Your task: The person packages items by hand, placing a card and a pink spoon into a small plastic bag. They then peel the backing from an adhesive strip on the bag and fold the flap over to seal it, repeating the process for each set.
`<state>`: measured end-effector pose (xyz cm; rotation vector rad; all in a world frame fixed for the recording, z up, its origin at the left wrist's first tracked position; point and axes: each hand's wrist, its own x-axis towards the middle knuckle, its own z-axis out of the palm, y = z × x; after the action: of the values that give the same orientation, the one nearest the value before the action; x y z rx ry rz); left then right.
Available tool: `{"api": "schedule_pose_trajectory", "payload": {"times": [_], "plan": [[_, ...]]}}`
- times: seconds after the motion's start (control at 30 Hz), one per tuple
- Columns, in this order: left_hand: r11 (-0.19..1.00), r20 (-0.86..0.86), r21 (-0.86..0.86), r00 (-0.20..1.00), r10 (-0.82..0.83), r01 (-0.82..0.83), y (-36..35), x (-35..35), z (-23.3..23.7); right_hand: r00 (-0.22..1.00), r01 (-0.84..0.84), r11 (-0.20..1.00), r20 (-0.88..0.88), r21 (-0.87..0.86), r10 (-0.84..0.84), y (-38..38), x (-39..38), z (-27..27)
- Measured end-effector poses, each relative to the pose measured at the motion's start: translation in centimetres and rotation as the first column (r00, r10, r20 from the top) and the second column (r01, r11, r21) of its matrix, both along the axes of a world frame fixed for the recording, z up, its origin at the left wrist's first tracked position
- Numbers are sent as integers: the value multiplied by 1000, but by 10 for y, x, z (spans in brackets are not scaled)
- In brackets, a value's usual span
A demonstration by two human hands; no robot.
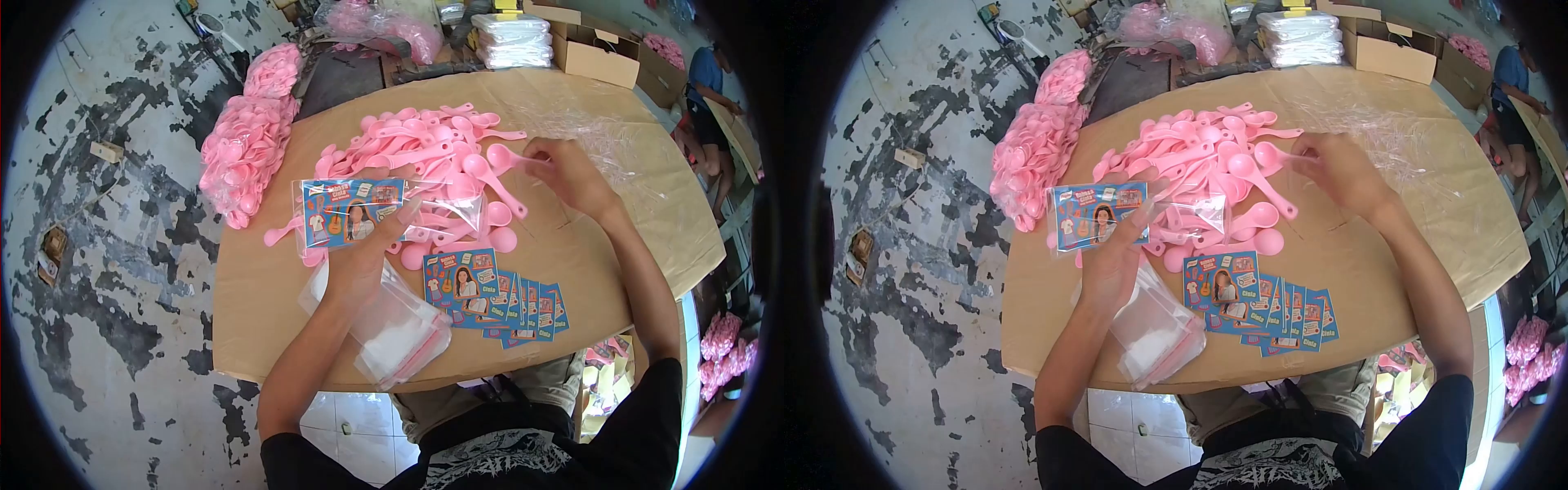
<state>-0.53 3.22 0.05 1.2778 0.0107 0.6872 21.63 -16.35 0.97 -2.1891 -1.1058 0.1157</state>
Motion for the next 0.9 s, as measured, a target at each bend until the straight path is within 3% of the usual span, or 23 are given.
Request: {"api": "schedule_pose_trajectory", "payload": {"times": [0.07,0.17,0.27,0.37,0.43,0.5,0.57,0.6,0.67,0.8,0.87,0.9], "plan": [[999,-14,-34,1000,14,-14,1,-2,3,996,-53,989,83,141,41,-8,-8,11],[993,73,-111,997,-40,48,3,-1,3,952,-223,933,-141,283,270,-13,-21,24],[984,70,-141,993,-95,104,6,-1,5,900,-348,826,-88,443,426,-6,-42,16],[974,135,-121,975,-176,192,3,0,2,852,-284,900,-343,329,394,-4,-67,27],[968,102,-149,977,-186,200,-4,-2,1,733,-364,782,-363,506,575,3,-86,27],[968,45,-146,979,-201,205,-10,-5,-3,715,-449,681,-225,579,662,11,-97,23],[972,-41,-110,976,-214,208,-12,-6,-11,765,-565,632,51,531,641,23,-102,12],[954,-48,-5,953,-300,301,-14,-6,-9,802,-417,674,-102,610,589,21,-110,13],[945,-61,-18,943,-326,326,-10,-5,-11,888,-368,786,-62,497,456,0,-102,41],[953,-56,-104,955,-291,285,-4,-6,4,967,-245,673,131,698,217,-9,-85,70],[971,-46,-89,973,-225,220,4,-3,5,953,-250,849,273,465,131,-17,-83,90],[977,-46,-78,979,-200,196,4,-1,4,952,-244,878,276,412,135,-19,-81,97]]}}
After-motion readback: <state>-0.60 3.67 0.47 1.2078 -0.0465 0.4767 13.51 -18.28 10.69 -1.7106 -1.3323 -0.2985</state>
